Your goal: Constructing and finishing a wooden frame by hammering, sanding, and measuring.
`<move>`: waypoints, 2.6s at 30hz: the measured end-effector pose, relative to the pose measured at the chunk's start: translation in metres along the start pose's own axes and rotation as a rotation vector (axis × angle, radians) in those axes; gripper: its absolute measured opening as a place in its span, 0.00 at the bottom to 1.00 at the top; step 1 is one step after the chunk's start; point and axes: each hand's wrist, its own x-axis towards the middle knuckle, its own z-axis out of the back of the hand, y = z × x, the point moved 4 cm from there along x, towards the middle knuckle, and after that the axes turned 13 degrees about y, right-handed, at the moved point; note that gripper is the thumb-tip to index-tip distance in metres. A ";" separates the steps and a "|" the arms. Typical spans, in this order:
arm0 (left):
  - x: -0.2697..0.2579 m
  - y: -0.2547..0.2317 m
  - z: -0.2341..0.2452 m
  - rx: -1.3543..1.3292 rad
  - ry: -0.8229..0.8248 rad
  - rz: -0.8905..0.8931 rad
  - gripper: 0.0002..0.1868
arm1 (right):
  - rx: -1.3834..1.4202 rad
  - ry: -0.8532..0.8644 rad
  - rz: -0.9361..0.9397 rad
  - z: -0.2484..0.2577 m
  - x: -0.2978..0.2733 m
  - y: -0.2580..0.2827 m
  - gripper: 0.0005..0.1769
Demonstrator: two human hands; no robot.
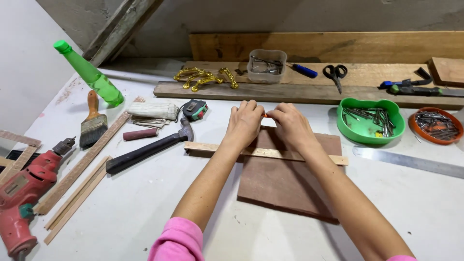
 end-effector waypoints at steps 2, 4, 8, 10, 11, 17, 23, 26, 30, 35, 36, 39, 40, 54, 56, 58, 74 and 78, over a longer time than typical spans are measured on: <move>0.005 0.021 -0.009 0.004 0.007 0.015 0.06 | 0.011 0.027 -0.007 -0.022 0.018 -0.009 0.13; 0.012 0.041 -0.018 0.006 0.017 0.030 0.07 | 0.024 0.057 -0.018 -0.039 0.035 -0.018 0.12; 0.018 0.067 -0.050 -0.026 0.112 0.081 0.08 | 0.023 0.190 -0.113 -0.065 0.049 -0.033 0.16; 0.018 0.075 -0.061 -0.049 0.146 0.104 0.09 | 0.037 0.263 -0.168 -0.074 0.052 -0.038 0.17; 0.017 0.077 -0.065 -0.066 0.155 0.111 0.10 | 0.043 0.263 -0.181 -0.077 0.052 -0.041 0.16; 0.007 0.068 -0.054 -0.086 0.118 0.112 0.14 | 0.038 0.232 -0.186 -0.067 0.047 -0.029 0.16; -0.041 0.056 0.007 -0.104 -0.018 0.090 0.13 | 0.037 0.119 -0.038 -0.042 0.036 0.040 0.14; -0.084 0.060 0.036 -0.128 -0.053 0.118 0.10 | 0.043 0.087 0.052 -0.046 0.030 0.088 0.12; -0.154 0.076 0.073 -0.122 -0.103 0.195 0.07 | 0.040 0.126 0.196 -0.059 0.028 0.165 0.14; -0.248 0.107 0.118 -0.113 -0.110 0.328 0.08 | 0.119 0.244 0.270 -0.096 0.025 0.259 0.13; -0.265 0.117 0.123 -0.124 -0.106 0.361 0.08 | 0.116 0.252 0.328 -0.107 0.026 0.276 0.13; -0.316 0.144 0.138 -0.138 -0.136 0.448 0.08 | 0.195 0.291 0.385 -0.135 0.030 0.326 0.11; -0.330 0.154 0.144 -0.133 -0.144 0.467 0.08 | 0.199 0.301 0.403 -0.145 0.034 0.341 0.11; -0.450 0.281 0.182 0.005 -0.190 0.710 0.04 | 0.139 0.371 0.785 -0.267 0.107 0.459 0.16; -0.457 0.288 0.175 0.019 -0.164 0.720 0.03 | 0.121 0.367 0.815 -0.275 0.114 0.464 0.17; -0.459 0.293 0.170 0.030 -0.137 0.724 0.03 | 0.100 0.363 0.840 -0.280 0.118 0.465 0.18; -0.462 0.300 0.186 -0.060 -0.147 0.766 0.08 | 0.181 0.323 0.746 -0.255 0.105 0.470 0.26; -0.456 0.288 0.195 -0.204 -0.222 0.765 0.11 | 0.216 0.255 0.705 -0.255 0.100 0.467 0.26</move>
